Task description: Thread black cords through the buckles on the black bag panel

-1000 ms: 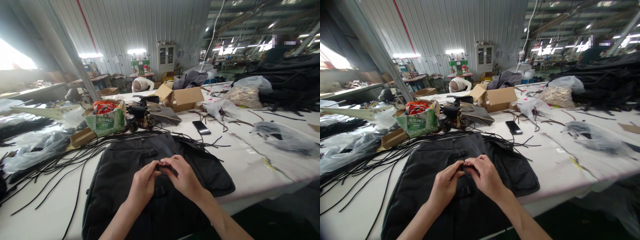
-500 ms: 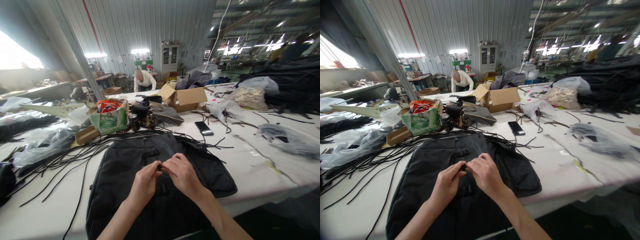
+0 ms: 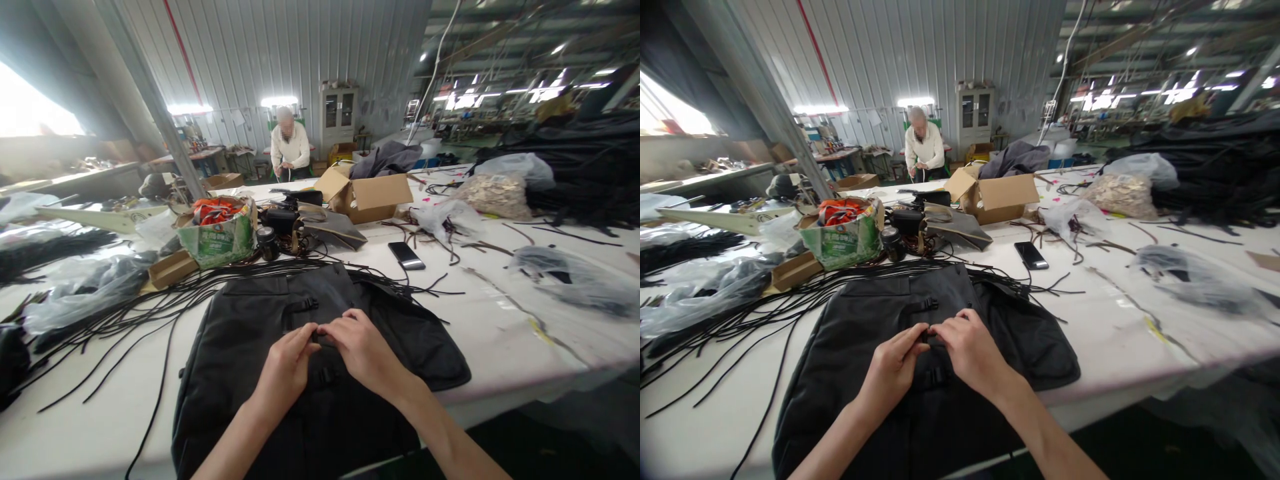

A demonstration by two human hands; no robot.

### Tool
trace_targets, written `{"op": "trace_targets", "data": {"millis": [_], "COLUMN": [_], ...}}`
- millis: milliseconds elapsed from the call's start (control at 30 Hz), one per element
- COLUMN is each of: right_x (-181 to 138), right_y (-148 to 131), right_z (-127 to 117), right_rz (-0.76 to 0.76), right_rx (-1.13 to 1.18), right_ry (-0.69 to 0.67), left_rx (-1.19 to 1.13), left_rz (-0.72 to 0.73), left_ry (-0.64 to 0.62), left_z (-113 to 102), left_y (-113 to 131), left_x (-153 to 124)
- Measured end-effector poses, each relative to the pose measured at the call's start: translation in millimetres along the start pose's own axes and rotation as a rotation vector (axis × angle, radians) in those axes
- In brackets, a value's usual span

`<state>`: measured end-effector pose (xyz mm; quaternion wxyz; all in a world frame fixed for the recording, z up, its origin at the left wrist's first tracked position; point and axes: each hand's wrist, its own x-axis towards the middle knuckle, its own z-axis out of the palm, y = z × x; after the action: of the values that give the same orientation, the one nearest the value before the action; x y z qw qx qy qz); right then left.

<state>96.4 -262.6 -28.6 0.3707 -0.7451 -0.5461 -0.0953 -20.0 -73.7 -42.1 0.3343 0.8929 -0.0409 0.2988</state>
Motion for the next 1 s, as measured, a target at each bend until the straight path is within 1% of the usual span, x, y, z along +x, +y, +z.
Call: {"op": "trace_targets", "data": {"millis": [167,300,433,500,633,767,1000], "right_x": [4,6,7,7,8,9,15], "right_y": [0,-6,-10,-10,-8,-11,-18], "right_z": [7,12,14,15,16,15,14], "right_rz": [-0.046,-0.038,-0.027,-0.043,-0.072,-0.063,-0.064], "right_rx": [-0.029,-0.049,-0.127,-0.133,-0.113,-0.165,-0.249], "right_ry": [0.086,0.155,0.217,0.190,0.094,0.045,0.044], "left_rx": [0.011,0.002,-0.001,-0.006,-0.012,-0.003,0.000], "left_rz": [-0.023,-0.036,-0.055,-0.066,-0.077,-0.091,-0.113], "left_ry": [0.005,0.011,0.014,0.013,0.020,0.016,-0.004], "left_z": [-2,-2,-2,-3,-5,-2,-1], "left_y": [-3,-3,-2,-3,-6,-10,-11], "left_x": [0,-1,-1,-1,-2,-5,-9]}}
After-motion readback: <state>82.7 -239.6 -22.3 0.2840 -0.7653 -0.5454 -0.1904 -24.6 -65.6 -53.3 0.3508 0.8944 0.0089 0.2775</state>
